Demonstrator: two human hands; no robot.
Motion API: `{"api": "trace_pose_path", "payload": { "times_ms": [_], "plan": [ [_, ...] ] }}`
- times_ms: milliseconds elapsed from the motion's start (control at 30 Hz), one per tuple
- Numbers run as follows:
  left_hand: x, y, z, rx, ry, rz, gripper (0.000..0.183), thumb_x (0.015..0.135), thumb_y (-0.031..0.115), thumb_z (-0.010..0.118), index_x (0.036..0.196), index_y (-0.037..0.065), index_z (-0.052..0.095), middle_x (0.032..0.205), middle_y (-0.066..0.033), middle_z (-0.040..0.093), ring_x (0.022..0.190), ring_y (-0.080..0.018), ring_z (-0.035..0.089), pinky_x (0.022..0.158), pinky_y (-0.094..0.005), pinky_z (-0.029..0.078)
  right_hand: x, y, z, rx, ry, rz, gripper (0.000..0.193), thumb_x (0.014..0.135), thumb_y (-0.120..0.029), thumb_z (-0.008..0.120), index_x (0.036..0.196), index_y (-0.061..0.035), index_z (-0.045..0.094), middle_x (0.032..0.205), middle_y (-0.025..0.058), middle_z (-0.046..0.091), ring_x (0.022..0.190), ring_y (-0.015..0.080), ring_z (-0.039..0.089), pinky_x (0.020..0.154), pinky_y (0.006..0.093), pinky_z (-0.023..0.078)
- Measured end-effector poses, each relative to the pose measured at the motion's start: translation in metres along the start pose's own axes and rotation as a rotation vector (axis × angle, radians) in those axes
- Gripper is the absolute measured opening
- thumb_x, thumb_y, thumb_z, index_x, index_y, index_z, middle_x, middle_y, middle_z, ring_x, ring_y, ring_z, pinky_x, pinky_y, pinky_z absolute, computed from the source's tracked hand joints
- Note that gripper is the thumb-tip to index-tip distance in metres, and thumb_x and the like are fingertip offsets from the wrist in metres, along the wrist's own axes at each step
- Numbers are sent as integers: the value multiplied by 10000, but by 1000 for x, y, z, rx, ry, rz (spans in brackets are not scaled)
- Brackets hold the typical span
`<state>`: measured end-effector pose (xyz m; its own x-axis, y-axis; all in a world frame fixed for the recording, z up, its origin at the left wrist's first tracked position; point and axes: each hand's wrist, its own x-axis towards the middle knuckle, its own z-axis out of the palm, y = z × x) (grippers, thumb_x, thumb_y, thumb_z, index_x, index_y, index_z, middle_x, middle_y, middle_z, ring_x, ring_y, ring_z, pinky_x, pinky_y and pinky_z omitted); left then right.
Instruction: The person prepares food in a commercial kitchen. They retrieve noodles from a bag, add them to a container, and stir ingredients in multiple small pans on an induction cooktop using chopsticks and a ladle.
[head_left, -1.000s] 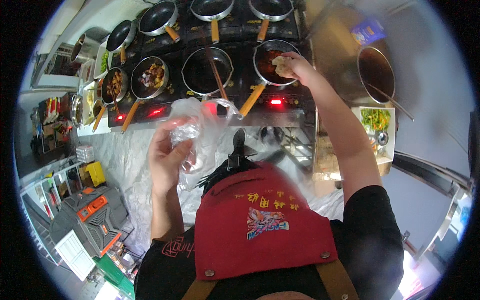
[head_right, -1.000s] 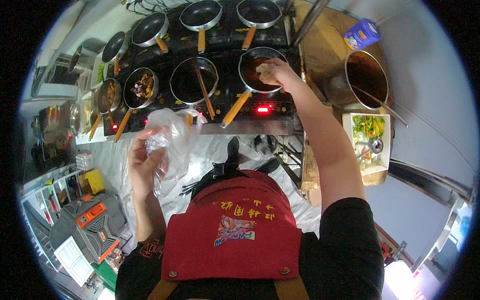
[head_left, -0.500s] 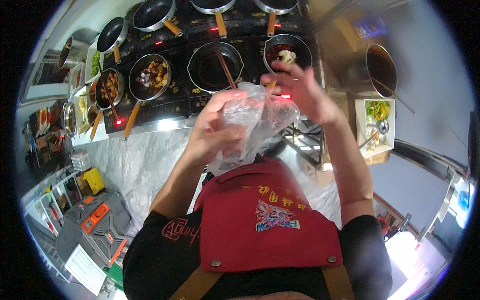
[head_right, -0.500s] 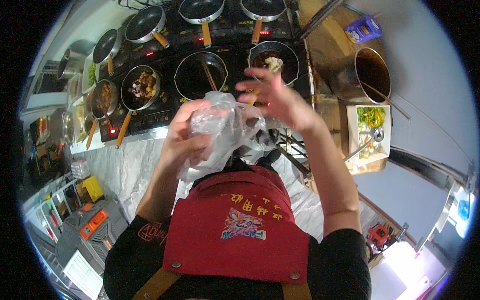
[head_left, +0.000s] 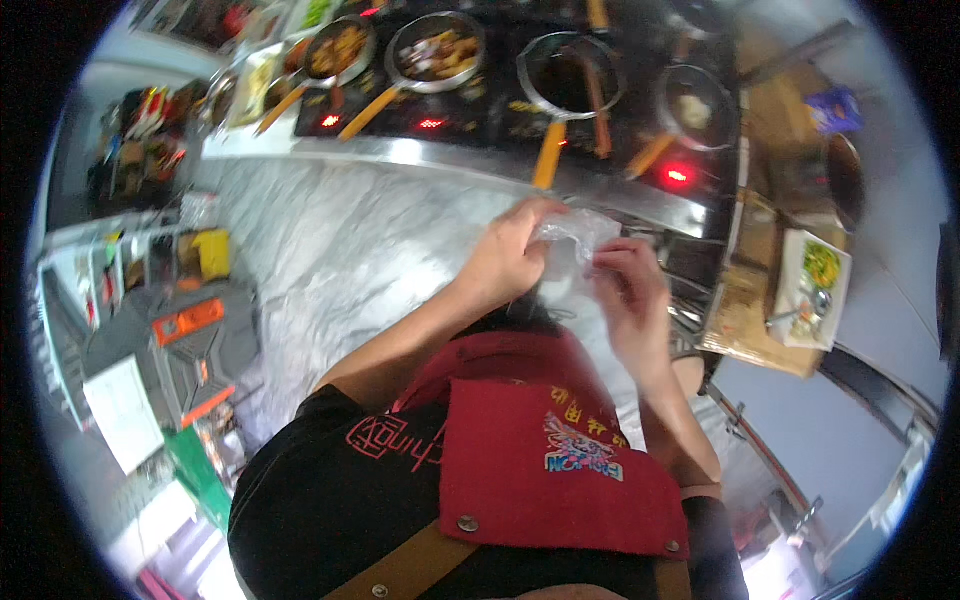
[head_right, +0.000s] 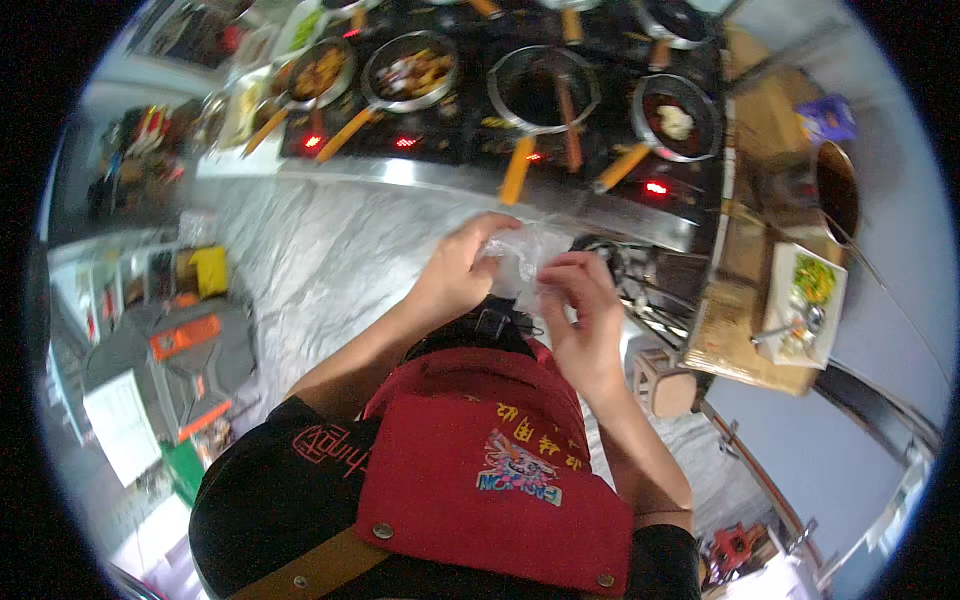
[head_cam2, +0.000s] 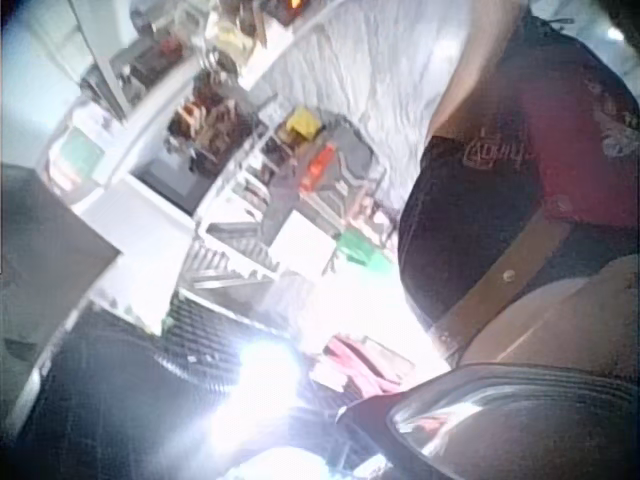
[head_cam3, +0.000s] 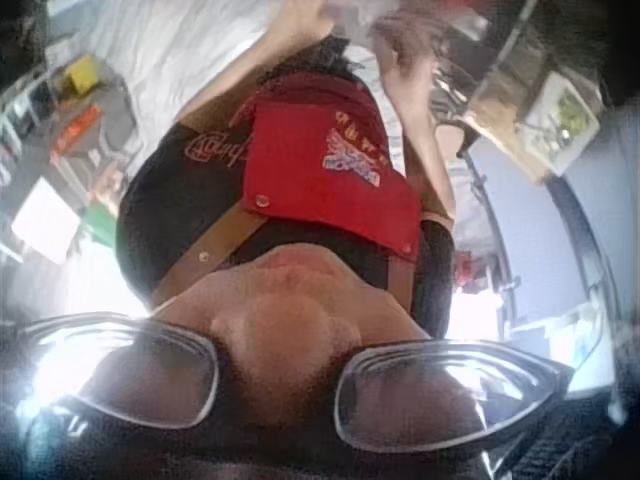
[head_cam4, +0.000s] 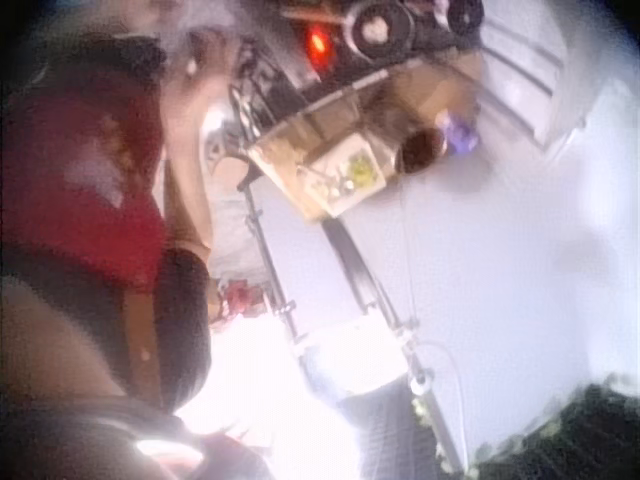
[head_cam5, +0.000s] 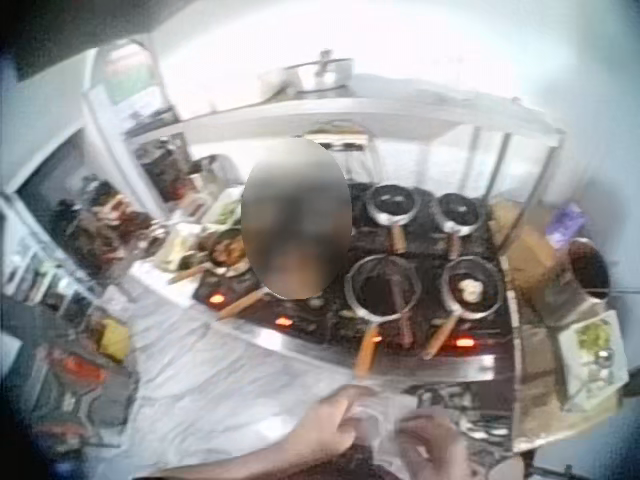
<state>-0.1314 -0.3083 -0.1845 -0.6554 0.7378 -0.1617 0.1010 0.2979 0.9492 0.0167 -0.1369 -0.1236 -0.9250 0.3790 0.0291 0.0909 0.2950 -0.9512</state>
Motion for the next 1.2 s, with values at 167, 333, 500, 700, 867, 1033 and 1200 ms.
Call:
{"api": "trace_pose_path", "payload": {
  "times_ms": [167, 333, 500, 700, 867, 1033, 1200],
  "plan": [
    [-132, -44, -41, -1159, -135, -525, 598, 1088, 332, 649, 1594, 112, 417, 1462, -118, 584, 1316, -284, 612, 1091, -472, 528, -71, 36, 146, 305, -356, 239, 431, 959, -83, 643, 1376, 15, 592, 1373, 245, 671, 1249, 399, 692, 1062, 436, 540],
    [-190, -128, -103, -961, 200, -568, 223, 1043, 135, 658, 1256, 85, 614, 1124, -77, 698, 996, -222, 692, 842, -384, 579, -97, -7, 225, 148, -426, 60, 416, 946, 19, 573, 1358, -7, 623, 1428, 259, 651, 1336, 437, 649, 1123, 468, 517],
    [-166, -310, -243, -706, 560, -460, 265, 924, -40, 567, 1138, 100, 636, 897, -57, 669, 688, -172, 608, 576, -309, 479, -91, 21, 292, 266, -206, 355, 364, 971, 108, 557, 1294, -6, 678, 1410, 168, 669, 1258, 285, 692, 1011, 374, 576],
    [-48, -460, -425, -195, 528, -660, 587, 874, -29, 560, 1439, 128, 562, 877, -75, 654, 602, -165, 552, 482, -368, 427, -108, 98, 400, -41, 35, 649, 268, 1020, 39, 577, 1254, -7, 698, 1124, 106, 751, 1027, 185, 725, 883, 326, 592],
    [30, -598, -450, 0, 383, -404, 696, 867, -42, 546, 1548, 93, 495, 897, -145, 686, 617, -237, 628, 508, -395, 496, -146, 106, 497, 54, 35, 810, 251, 1065, -20, 563, 1290, -14, 673, 1101, 94, 774, 1003, 179, 746, 878, 328, 609],
    [55, -620, -436, 221, 330, -334, 698, 876, -37, 543, 1568, 0, 455, 1020, -193, 731, 897, -360, 720, 821, -451, 578, -184, 112, 543, -32, 10, 856, 245, 1081, -39, 565, 1304, -2, 662, 1117, 122, 784, 996, 193, 766, 872, 339, 614],
    [-156, -652, -408, 418, 46, -416, 765, 962, 32, 580, 1662, 56, 273, 1124, -224, 740, 968, -369, 725, 840, -498, 567, -169, 162, 560, 294, 301, 904, 215, 1092, -36, 560, 1276, 8, 662, 1095, 120, 774, 950, 183, 744, 880, 331, 601]
  ]
}}
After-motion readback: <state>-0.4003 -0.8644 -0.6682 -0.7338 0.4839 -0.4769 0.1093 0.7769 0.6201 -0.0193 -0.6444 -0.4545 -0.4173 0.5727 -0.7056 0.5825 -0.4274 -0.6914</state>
